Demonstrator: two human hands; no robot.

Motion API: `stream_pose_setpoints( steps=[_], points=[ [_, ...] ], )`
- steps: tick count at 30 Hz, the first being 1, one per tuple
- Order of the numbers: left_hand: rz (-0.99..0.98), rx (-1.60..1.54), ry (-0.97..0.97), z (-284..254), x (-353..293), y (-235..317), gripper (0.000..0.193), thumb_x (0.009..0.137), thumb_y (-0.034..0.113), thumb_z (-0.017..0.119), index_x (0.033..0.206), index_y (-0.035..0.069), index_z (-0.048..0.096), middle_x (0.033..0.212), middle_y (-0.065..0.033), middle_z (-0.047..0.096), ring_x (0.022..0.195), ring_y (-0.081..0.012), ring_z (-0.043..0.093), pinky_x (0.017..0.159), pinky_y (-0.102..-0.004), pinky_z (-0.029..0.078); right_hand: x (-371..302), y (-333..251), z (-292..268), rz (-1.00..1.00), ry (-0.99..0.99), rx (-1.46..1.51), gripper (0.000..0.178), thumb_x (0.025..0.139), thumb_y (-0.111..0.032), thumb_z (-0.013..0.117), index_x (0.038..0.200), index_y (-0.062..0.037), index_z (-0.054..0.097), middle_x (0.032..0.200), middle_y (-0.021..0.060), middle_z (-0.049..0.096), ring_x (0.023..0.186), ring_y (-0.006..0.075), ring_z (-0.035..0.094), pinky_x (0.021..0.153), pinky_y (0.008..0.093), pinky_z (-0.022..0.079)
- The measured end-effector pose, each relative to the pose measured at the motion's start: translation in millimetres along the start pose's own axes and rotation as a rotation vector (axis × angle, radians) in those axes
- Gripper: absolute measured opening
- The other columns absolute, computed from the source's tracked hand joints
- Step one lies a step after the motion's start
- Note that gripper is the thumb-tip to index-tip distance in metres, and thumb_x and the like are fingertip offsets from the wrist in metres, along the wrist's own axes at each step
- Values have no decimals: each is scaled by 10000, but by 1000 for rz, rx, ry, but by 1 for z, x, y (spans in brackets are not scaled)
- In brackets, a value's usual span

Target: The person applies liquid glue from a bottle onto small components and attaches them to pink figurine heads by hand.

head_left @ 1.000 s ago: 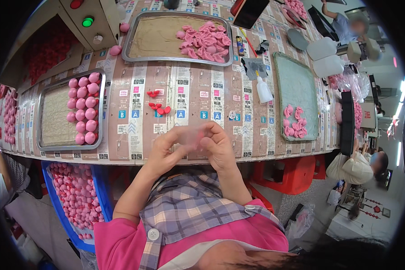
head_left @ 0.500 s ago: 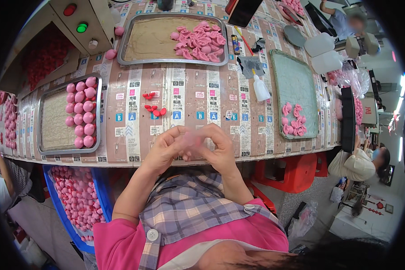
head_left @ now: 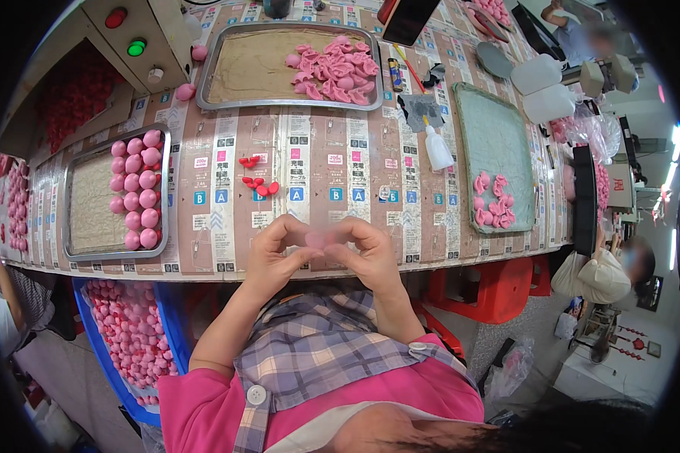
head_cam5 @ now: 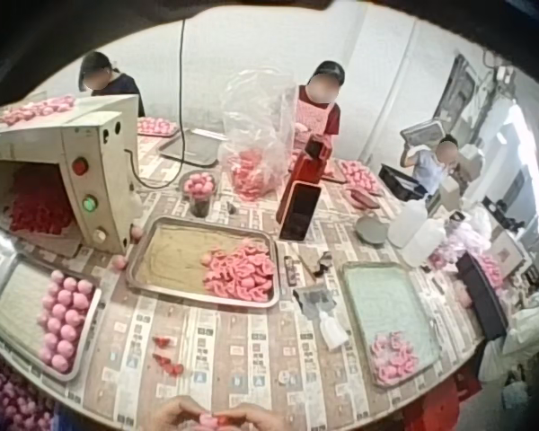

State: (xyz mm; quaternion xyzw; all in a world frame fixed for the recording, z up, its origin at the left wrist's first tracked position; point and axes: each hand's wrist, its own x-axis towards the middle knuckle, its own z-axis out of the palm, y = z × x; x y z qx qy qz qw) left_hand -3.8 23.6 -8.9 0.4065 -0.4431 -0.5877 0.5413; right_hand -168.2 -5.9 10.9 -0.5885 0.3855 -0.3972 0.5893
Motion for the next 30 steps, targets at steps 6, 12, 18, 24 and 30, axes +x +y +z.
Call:
stream_pose_setpoints(
  steps=[6, 12, 18, 24, 30],
  points=[
    [-94, -93, 27, 3, -1, 3, 162, 728, 36, 657, 831, 19, 533, 808, -33, 573, 755, -77, 551, 668, -218, 438, -3, -12, 1, 10, -8, -135, 197, 739, -92, 643, 908, 5, 609, 767, 53, 592, 666, 95, 546, 611, 218, 425],
    [-138, -100, 21, 3, 0, 3, 173, 740, 39, 648, 860, 21, 525, 829, -32, 583, 737, -70, 549, 663, -205, 439, -6, -13, 6, -12, 45, -144, 206, 747, -99, 630, 926, -2, 600, 770, 62, 588, 693, 123, 554, 626, 236, 429],
    [-155, -160, 82, 12, 8, -4, 252, 800, 57, 575, 1038, -4, 517, 943, -55, 574, 815, -85, 548, 688, -214, 452, 3, -4, 3, -191, 102, -491, 229, 730, -96, 624, 946, -32, 583, 800, 92, 580, 689, 208, 565, 619, 275, 444],
    [-317, -429, 30, -1, 9, -9, 367, 853, 122, 507, 1188, -16, 447, 1164, -136, 506, 1002, -185, 539, 802, -282, 472, 8, -4, 0, -171, -9, -468, 253, 734, -107, 638, 974, -48, 589, 901, 98, 588, 715, 214, 568, 648, 304, 448],
    [-347, -634, -14, 1, 11, -4, 462, 808, 157, 583, 1208, -10, 423, 1167, -134, 503, 965, -167, 553, 789, -281, 480, 26, -11, -48, -158, 208, -599, 161, 726, -107, 621, 872, -39, 617, 826, 98, 604, 726, 211, 574, 650, 296, 447]
  ],
)
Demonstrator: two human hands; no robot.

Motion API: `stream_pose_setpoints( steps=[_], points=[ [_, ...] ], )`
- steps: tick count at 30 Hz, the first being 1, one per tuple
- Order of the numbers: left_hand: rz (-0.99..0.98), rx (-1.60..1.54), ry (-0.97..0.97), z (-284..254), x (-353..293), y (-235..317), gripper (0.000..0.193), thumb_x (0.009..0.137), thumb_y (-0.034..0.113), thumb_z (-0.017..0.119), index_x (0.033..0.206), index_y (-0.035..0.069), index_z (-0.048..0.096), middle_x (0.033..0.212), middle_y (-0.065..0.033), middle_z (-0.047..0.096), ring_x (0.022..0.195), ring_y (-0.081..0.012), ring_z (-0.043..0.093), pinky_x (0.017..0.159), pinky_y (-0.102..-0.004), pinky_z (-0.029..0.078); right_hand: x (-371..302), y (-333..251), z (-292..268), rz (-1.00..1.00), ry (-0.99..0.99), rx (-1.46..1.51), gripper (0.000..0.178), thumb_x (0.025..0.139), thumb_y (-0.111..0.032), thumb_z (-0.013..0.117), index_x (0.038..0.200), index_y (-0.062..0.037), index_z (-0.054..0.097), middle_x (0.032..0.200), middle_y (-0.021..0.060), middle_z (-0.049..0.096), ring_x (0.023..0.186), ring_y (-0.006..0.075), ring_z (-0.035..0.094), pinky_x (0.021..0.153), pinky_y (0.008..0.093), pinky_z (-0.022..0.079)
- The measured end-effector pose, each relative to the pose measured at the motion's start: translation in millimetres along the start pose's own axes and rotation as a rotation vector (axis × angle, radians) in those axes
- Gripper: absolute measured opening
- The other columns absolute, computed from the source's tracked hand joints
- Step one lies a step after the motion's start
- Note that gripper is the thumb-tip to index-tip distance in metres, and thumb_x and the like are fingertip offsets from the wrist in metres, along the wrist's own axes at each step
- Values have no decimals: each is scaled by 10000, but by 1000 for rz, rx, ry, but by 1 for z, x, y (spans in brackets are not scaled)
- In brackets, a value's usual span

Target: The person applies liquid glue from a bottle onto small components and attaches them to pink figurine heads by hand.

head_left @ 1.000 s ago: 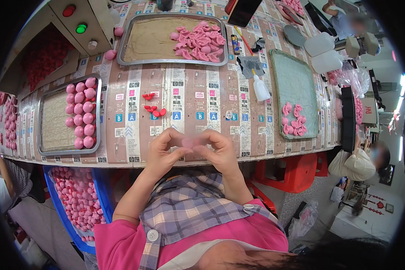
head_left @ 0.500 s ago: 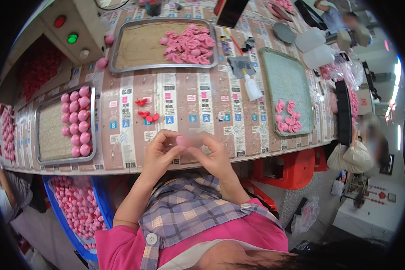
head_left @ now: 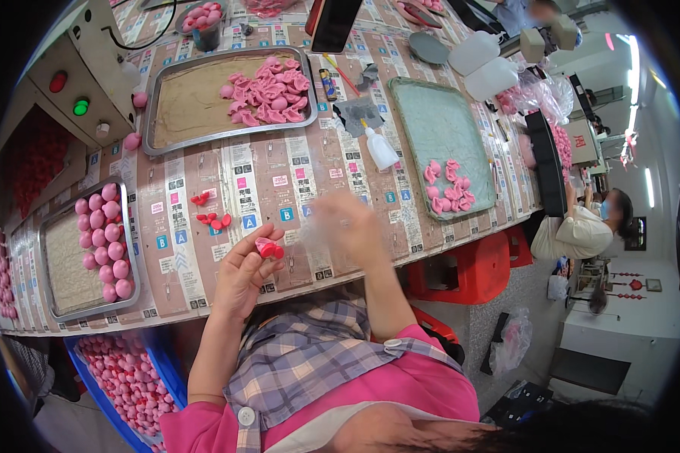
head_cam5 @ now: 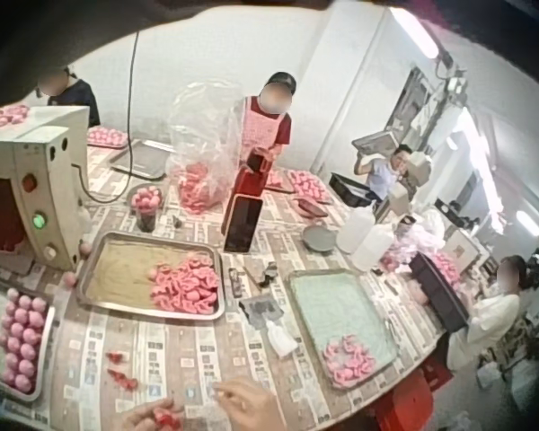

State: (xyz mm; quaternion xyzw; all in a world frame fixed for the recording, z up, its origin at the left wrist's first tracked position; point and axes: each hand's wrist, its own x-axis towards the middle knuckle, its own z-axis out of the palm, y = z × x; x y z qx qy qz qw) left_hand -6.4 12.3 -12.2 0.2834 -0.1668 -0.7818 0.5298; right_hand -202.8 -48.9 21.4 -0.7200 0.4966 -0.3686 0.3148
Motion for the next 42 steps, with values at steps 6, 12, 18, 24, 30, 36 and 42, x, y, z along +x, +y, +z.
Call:
stream_pose_setpoints(
  steps=[6, 12, 18, 24, 30, 36, 42],
  points=[
    [36, 155, 6, -3, -4, -1, 538, 779, 161, 608, 1229, -27, 381, 1181, -162, 478, 930, -138, 558, 778, -271, 493, 52, 83, -59, -99, 511, -669, 203, 757, -215, 608, 856, -37, 614, 792, 105, 593, 715, 273, 559, 655, 366, 437],
    [128, 40, -15, 2, -3, 3, 555, 774, 107, 585, 1257, -27, 345, 1220, -193, 432, 934, -156, 560, 823, -268, 471, 60, 101, -62, 402, 248, -555, 398, 685, -356, 665, 879, -16, 593, 760, 169, 599, 711, 330, 565, 662, 402, 434],
    [65, -59, -12, -2, -3, 6, 591, 772, 88, 573, 1285, -6, 295, 1246, -241, 384, 943, -211, 572, 832, -296, 473, 43, 71, -56, 387, 356, -247, 365, 695, -302, 681, 836, 8, 548, 661, 107, 591, 597, 220, 565, 581, 315, 443],
    [52, 51, -58, 1, -2, 7, 494, 765, 115, 596, 1200, 19, 382, 1234, -209, 414, 969, -265, 562, 850, -356, 463, 3, -4, -27, 120, 450, 581, 433, 672, -248, 736, 925, -15, 473, 808, 57, 535, 706, 122, 520, 615, 229, 423],
    [75, 70, -90, 1, -6, 5, 541, 761, 113, 601, 1233, 3, 362, 1170, -177, 476, 971, -263, 562, 866, -373, 450, -4, -50, 0, -229, 476, 570, 507, 689, -405, 683, 924, -37, 425, 784, 56, 425, 689, 155, 446, 599, 268, 379],
    [28, 124, -116, 0, -11, 9, 545, 770, 116, 589, 1250, -11, 363, 1112, -138, 521, 994, -227, 545, 868, -374, 446, -11, -49, 21, -416, 413, 436, 497, 661, -410, 707, 852, -46, 427, 689, 56, 469, 568, 153, 436, 501, 273, 322],
    [30, 175, -160, 1, -10, 11, 526, 772, 112, 587, 1240, -14, 383, 1133, -125, 514, 1035, -196, 514, 860, -349, 443, -10, -50, 29, -571, 350, 395, 413, 646, -302, 733, 858, -28, 508, 644, 67, 550, 510, 183, 506, 460, 279, 365]
  ],
)
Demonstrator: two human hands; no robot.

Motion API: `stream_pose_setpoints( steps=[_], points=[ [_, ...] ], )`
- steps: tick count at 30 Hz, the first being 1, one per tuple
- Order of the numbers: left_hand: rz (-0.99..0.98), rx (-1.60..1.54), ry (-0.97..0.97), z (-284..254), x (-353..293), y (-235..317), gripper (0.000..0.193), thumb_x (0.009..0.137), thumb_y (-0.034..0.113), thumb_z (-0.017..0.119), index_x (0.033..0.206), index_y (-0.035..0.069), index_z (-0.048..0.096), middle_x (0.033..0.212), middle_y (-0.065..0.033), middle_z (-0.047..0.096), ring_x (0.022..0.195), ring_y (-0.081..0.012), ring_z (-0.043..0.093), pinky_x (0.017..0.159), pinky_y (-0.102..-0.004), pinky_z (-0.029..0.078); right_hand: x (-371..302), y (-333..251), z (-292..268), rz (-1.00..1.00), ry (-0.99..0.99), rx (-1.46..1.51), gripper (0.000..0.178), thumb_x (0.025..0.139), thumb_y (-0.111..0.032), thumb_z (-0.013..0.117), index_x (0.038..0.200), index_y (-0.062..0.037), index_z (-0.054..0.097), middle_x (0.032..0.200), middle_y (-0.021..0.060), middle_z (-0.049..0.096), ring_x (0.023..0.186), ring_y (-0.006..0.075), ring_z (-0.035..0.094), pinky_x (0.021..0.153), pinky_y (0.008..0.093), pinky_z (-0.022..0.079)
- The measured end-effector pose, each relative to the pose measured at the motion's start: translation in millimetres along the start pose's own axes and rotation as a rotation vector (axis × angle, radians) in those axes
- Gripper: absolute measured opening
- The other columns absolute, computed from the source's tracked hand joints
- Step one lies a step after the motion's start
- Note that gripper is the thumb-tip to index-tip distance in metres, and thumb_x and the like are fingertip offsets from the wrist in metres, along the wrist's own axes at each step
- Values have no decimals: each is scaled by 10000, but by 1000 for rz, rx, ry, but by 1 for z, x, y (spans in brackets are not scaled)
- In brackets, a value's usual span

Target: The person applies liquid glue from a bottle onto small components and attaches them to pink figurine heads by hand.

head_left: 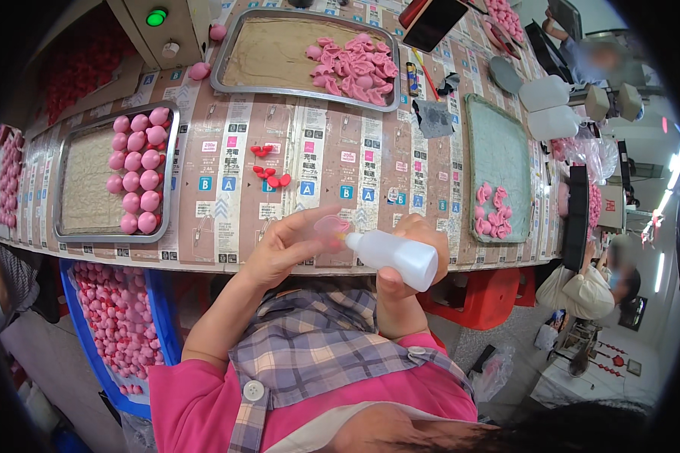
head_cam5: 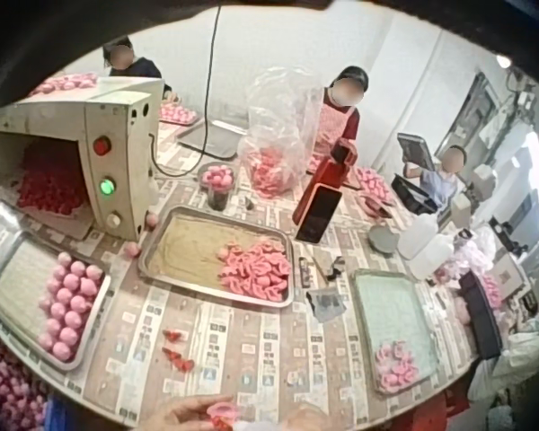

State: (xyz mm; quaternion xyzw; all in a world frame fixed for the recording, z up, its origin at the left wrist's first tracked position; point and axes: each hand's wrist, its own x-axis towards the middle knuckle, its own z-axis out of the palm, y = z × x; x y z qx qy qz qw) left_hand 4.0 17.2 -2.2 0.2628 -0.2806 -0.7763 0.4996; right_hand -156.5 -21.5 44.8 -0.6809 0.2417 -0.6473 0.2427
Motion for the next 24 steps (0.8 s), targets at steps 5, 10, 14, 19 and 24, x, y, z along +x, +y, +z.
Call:
stream_pose_setpoints(
  steps=[5, 10, 14, 19, 24],
  points=[
    [1, -7, 4, 0, -2, 0, 519, 771, 110, 590, 1234, -16, 392, 1154, -119, 503, 1033, -189, 512, 865, -337, 438, -1, 1, 3, -19, -60, -72, 427, 657, -294, 723, 878, -10, 493, 633, 75, 547, 489, 188, 505, 439, 281, 361],
    [-8, -11, 8, 0, -4, 0, 511, 772, 99, 587, 1232, -14, 396, 1157, -117, 501, 1029, -184, 514, 867, -329, 434, -1, 0, 2, -24, -88, -81, 423, 652, -282, 725, 881, -11, 493, 637, 76, 547, 487, 185, 499, 434, 277, 357],
    [5, -16, 6, -1, -4, -2, 505, 772, 90, 585, 1230, -13, 400, 1149, -117, 506, 1023, -182, 517, 866, -324, 434, -2, 1, 3, -40, -70, -58, 419, 646, -276, 728, 878, -11, 502, 641, 77, 548, 483, 185, 497, 427, 274, 356],
    [9, -19, 10, 0, -4, -1, 509, 769, 94, 588, 1229, -18, 399, 1141, -119, 511, 1021, -182, 519, 867, -321, 432, -2, 1, 4, -41, -57, -89, 421, 642, -276, 731, 876, -9, 505, 639, 78, 548, 488, 188, 503, 429, 275, 366],
    [-4, -19, 9, -1, -4, -2, 525, 761, 114, 600, 1227, -21, 399, 1131, -121, 519, 1021, -183, 521, 872, -319, 430, -2, 0, 4, -44, -68, -106, 424, 643, -281, 731, 875, -8, 506, 636, 78, 547, 485, 190, 504, 429, 275, 371]
  ],
)
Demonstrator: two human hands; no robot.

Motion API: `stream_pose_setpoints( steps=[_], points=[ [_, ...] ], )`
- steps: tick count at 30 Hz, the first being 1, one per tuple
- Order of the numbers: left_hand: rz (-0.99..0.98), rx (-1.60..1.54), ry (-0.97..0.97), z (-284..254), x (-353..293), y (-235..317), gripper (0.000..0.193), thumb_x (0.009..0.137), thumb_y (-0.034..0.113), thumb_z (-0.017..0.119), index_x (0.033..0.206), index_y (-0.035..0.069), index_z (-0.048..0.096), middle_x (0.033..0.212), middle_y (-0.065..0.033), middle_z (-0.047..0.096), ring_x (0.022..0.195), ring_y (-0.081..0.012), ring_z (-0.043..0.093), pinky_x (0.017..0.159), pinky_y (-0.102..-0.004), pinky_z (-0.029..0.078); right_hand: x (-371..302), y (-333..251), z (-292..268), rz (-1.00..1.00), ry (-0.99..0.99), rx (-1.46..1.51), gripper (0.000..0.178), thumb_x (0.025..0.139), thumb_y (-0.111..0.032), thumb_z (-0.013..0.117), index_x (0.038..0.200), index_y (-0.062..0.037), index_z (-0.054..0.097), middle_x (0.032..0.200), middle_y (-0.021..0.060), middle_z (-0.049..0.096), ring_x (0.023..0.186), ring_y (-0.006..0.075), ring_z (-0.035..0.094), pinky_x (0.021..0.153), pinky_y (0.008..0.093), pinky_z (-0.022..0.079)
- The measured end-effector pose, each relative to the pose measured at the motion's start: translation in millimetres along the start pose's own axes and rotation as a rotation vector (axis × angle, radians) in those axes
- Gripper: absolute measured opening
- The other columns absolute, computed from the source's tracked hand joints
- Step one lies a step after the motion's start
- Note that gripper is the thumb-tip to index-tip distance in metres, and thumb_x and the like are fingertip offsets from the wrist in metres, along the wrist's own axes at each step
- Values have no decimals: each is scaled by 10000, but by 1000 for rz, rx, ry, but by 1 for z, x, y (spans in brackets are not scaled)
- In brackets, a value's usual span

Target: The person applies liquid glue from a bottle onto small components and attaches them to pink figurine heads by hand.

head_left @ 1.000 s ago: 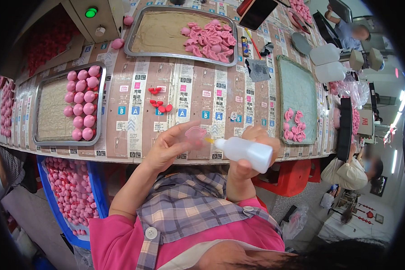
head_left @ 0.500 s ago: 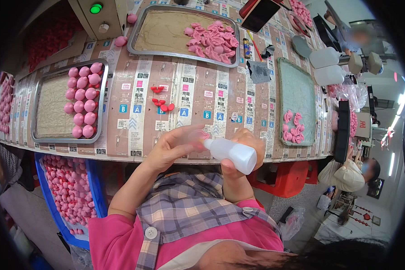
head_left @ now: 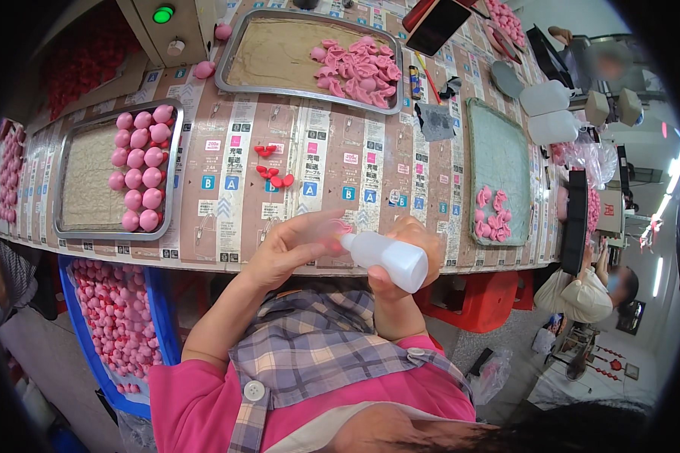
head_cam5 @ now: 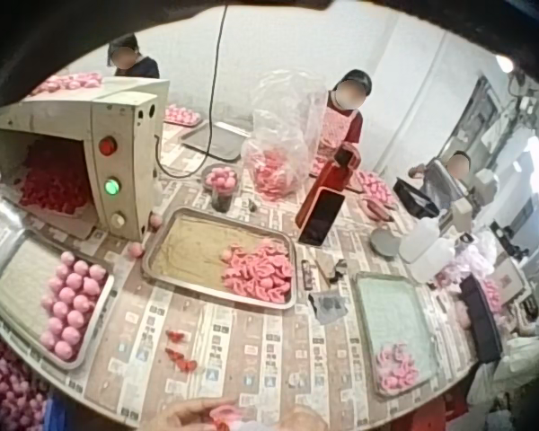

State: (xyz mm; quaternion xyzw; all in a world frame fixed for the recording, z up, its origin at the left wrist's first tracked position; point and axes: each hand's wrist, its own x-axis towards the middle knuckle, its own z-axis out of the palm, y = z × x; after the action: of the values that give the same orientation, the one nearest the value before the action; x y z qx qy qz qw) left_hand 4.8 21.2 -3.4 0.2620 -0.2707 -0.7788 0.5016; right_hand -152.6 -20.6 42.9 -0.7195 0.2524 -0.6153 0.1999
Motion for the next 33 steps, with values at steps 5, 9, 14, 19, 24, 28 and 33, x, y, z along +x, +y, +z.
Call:
stream_pose_setpoints(
  steps=[5, 9, 14, 19, 24, 28, 33],
  points=[
    [9, 0, 1, -1, 0, 0, 522, 766, 117, 595, 1229, -20, 396, 1132, -118, 517, 1019, -181, 521, 861, -316, 439, 2, -3, -2, 3, -28, -16, 406, 640, -277, 734, 857, -9, 520, 639, 72, 551, 478, 187, 508, 426, 275, 369],
    [13, -6, 3, -1, 0, 0, 521, 771, 119, 591, 1232, -19, 391, 1126, -117, 517, 1020, -180, 521, 855, -318, 446, -2, 0, -2, 8, -8, 3, 399, 638, -275, 735, 848, -9, 526, 642, 68, 552, 476, 186, 512, 421, 273, 362],
    [8, -27, 8, 1, 0, 0, 529, 769, 127, 597, 1233, -17, 388, 1107, -122, 525, 1001, -187, 535, 860, -328, 445, -3, 2, -12, -12, 70, 99, 412, 638, -269, 737, 862, -2, 517, 688, 80, 552, 517, 181, 504, 465, 289, 371],
    [-2, -36, 12, 1, 1, -2, 529, 764, 139, 607, 1221, -14, 390, 1083, -134, 534, 979, -213, 551, 868, -347, 446, -4, 7, -13, 62, 178, 30, 434, 660, -290, 719, 884, 10, 497, 735, 98, 531, 567, 183, 503, 498, 301, 376],
    [17, -37, 45, 1, 1, -4, 496, 752, 141, 624, 1175, -8, 413, 1079, -139, 529, 979, -220, 551, 872, -371, 448, -4, 5, -8, 53, 128, -23, 397, 662, -277, 713, 833, 16, 507, 683, 99, 540, 512, 199, 489, 457, 299, 363],
    [16, -32, 37, 1, 1, -3, 498, 748, 143, 631, 1172, -6, 416, 1088, -136, 522, 981, -216, 547, 869, -368, 450, 0, 4, -5, 62, 127, 10, 377, 657, -263, 715, 814, 13, 511, 662, 97, 547, 492, 207, 485, 438, 299, 357],
    [11, -68, 17, 1, 1, -2, 423, 768, 49, 594, 1156, 3, 434, 1104, -115, 533, 1023, -199, 526, 894, -321, 408, -1, 4, -2, 58, 129, -48, 361, 653, -248, 718, 814, 2, 513, 657, 93, 550, 501, 211, 495, 446, 300, 374]
  ],
)
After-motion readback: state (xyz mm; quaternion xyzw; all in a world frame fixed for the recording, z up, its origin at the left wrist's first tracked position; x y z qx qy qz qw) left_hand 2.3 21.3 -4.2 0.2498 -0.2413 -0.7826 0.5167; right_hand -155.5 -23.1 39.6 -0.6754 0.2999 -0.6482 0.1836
